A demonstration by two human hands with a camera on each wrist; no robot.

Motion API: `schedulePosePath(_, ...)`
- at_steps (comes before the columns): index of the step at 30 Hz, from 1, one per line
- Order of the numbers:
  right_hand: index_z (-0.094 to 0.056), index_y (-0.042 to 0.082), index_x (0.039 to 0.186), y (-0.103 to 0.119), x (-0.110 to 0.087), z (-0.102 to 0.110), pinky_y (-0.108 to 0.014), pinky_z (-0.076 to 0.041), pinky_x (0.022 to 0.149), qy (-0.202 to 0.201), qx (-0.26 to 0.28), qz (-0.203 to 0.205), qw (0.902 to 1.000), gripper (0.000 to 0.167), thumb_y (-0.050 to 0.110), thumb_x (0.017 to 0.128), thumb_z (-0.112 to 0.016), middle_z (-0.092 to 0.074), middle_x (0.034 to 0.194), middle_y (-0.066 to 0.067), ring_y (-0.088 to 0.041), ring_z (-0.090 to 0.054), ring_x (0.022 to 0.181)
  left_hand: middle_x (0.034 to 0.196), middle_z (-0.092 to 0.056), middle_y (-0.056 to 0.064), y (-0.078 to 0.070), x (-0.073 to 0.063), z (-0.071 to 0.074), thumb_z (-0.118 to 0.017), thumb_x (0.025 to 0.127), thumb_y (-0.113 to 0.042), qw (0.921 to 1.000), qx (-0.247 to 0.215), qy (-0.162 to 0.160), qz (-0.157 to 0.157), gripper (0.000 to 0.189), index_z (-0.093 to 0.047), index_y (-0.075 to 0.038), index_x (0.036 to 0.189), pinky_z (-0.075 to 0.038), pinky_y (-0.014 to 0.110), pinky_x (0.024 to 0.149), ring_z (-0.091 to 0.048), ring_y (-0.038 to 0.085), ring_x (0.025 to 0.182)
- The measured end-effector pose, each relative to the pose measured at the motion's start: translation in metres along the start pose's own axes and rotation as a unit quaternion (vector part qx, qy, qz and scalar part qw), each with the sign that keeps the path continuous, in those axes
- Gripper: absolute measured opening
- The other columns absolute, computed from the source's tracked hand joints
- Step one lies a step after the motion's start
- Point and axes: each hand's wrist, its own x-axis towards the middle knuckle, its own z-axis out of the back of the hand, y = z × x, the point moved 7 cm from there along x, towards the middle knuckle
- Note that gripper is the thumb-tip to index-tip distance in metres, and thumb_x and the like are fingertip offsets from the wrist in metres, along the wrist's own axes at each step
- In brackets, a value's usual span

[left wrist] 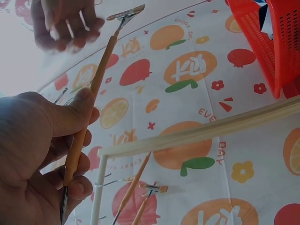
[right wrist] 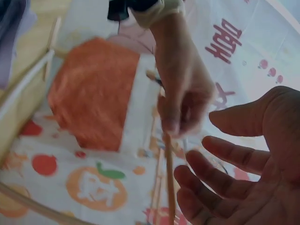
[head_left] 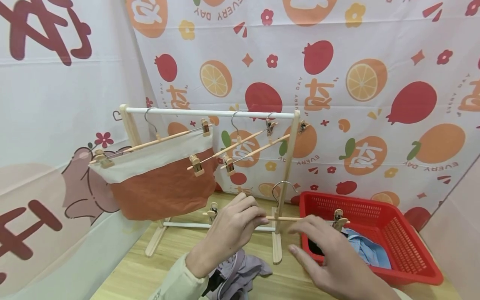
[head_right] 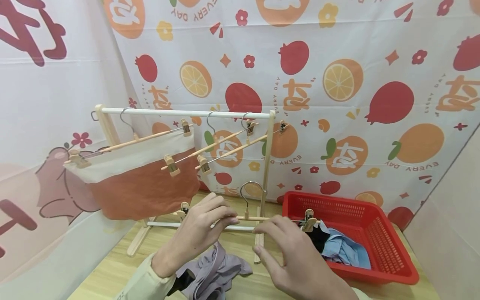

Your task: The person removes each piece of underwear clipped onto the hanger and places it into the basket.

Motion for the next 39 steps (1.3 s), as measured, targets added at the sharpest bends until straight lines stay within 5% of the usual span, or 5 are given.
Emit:
schedulePosePath(5, -0.064, 0.034, 0.116, -0.004, -0.007, -0.031, -0.023, -0.057, 0.081, 0.082, 0.08, -0.005, 0.9934, 0.022, 0.031, 0.096, -0.072, -0.065, 0.106, 0.022, 0.003, -0.06, 0.095, 0.081, -0.059, -0.008, 0.002, -0.001, 0.004, -0.073, 0.092, -0.019, 1.0, -0.001, -0.005, 0.001, 0.007, -0.073, -0.014, 0.087, -0.037, 0.012, 0.064, -0.045, 0.005, 0.073)
schedulePosePath(14, -0.065, 0.032, 0.117, -0.031, -0.014, -0.104, -0.026, -0.055, 0.085, 0.232, 0.146, -0.088, 0.9576, 0.025, 0.049, 0.098, -0.063, -0.066, 0.112, 0.014, 0.0, -0.058, 0.102, 0.082, -0.059, -0.009, 0.002, 0.0, 0.008, -0.075, 0.091, -0.018, 0.9999, 0.002, -0.009, 0.005, 0.005, -0.073, -0.015, 0.089, -0.038, 0.012, 0.064, -0.046, 0.004, 0.074)
schedulePosePath(23, -0.057, 0.03, 0.137, -0.051, -0.025, -0.181, -0.035, -0.054, 0.096, 0.305, 0.108, -0.123, 0.9382, 0.054, 0.049, 0.09, -0.073, -0.059, 0.133, 0.004, -0.011, -0.054, 0.12, 0.082, -0.06, -0.009, 0.003, -0.002, 0.009, -0.075, 0.091, -0.018, 0.9999, 0.005, -0.015, 0.003, 0.005, -0.073, -0.015, 0.088, -0.039, 0.013, 0.064, -0.046, 0.005, 0.074)
schedulePosePath(29, -0.033, 0.046, 0.154, -0.062, -0.029, -0.217, -0.053, -0.052, 0.099, 0.329, 0.111, -0.146, 0.9265, 0.086, 0.055, 0.082, -0.079, -0.046, 0.15, -0.003, -0.025, -0.044, 0.136, 0.081, -0.059, -0.009, 0.004, 0.0, 0.008, -0.074, 0.092, -0.019, 0.9998, 0.002, -0.017, -0.001, 0.006, -0.073, -0.015, 0.088, -0.039, 0.013, 0.064, -0.046, 0.004, 0.073)
schedulePosePath(39, -0.034, 0.057, 0.149, -0.073, -0.03, -0.263, -0.075, -0.041, 0.098, 0.351, 0.073, -0.221, 0.9067, 0.097, 0.05, 0.07, -0.09, -0.037, 0.158, -0.011, -0.045, -0.034, 0.145, 0.082, -0.061, -0.009, 0.006, -0.001, 0.004, -0.076, 0.09, -0.018, 0.9997, -0.009, -0.023, -0.002, 0.005, -0.074, -0.015, 0.087, -0.038, 0.013, 0.064, -0.045, 0.005, 0.073)
